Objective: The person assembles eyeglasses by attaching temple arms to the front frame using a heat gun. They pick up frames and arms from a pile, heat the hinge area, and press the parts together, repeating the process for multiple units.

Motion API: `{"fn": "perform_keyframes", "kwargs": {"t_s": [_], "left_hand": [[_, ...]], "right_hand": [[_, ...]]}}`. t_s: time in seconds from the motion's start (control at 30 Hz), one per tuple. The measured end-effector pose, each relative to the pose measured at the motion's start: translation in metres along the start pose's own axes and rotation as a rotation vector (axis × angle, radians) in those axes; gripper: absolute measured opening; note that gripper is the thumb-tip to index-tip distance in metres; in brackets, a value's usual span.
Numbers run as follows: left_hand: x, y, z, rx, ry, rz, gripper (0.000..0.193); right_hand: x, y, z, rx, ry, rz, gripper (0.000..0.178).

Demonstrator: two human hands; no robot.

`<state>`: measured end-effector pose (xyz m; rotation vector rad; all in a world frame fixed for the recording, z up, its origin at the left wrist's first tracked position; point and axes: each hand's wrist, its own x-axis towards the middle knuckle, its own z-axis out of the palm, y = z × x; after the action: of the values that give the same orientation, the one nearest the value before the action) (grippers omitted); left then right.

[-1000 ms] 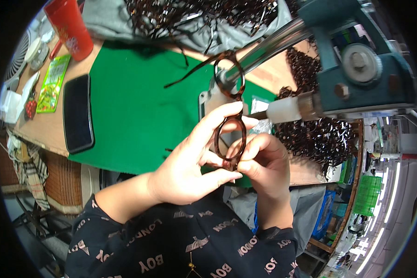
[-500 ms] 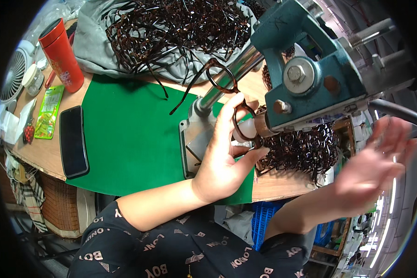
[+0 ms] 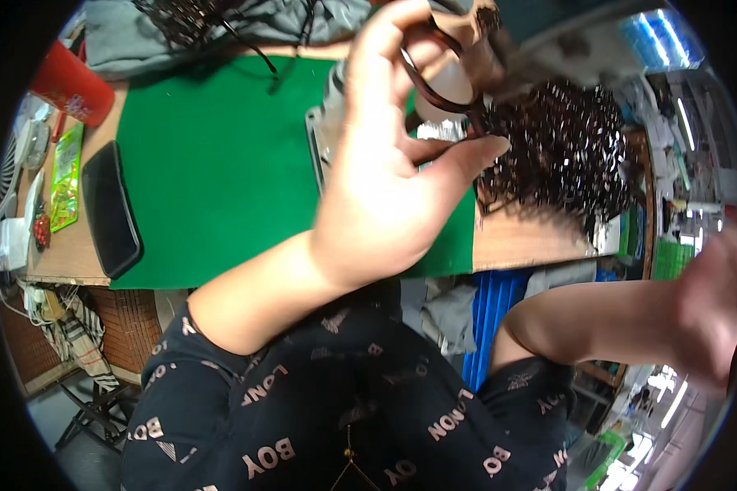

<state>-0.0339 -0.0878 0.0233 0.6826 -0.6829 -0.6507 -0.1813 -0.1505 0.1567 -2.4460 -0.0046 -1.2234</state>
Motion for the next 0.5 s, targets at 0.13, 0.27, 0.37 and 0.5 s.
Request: {"fn": "perform_keyframes", "kwargs": {"t_s": [0.13, 0.27, 0.37, 0.5], "left_hand": [[-0.021, 0.044, -0.030, 0.061, 0.031, -0.075, 0.072], [-0.040, 0.054, -0.077, 0.179, -0.072, -0.106, 0.073], [-0.045, 0.051, -0.071, 0.132, -0.045, -0.157, 0.070], [-0.049, 0.053, -0.060, 0.008, 0.034, -0.261, 0.057]], "right_hand": [[-0.105, 0.040, 0.038, -0.155, -0.164, 0.664, 0.023], [-0.205, 0.046, 0.088, 0.015, -0.232, 1.055, 0.013], [-0.218, 0.047, 0.102, -0.120, -0.126, 0.941, 0.012], [-0.218, 0.056, 0.107, -0.246, -0.177, 0.861, 0.012]]}}
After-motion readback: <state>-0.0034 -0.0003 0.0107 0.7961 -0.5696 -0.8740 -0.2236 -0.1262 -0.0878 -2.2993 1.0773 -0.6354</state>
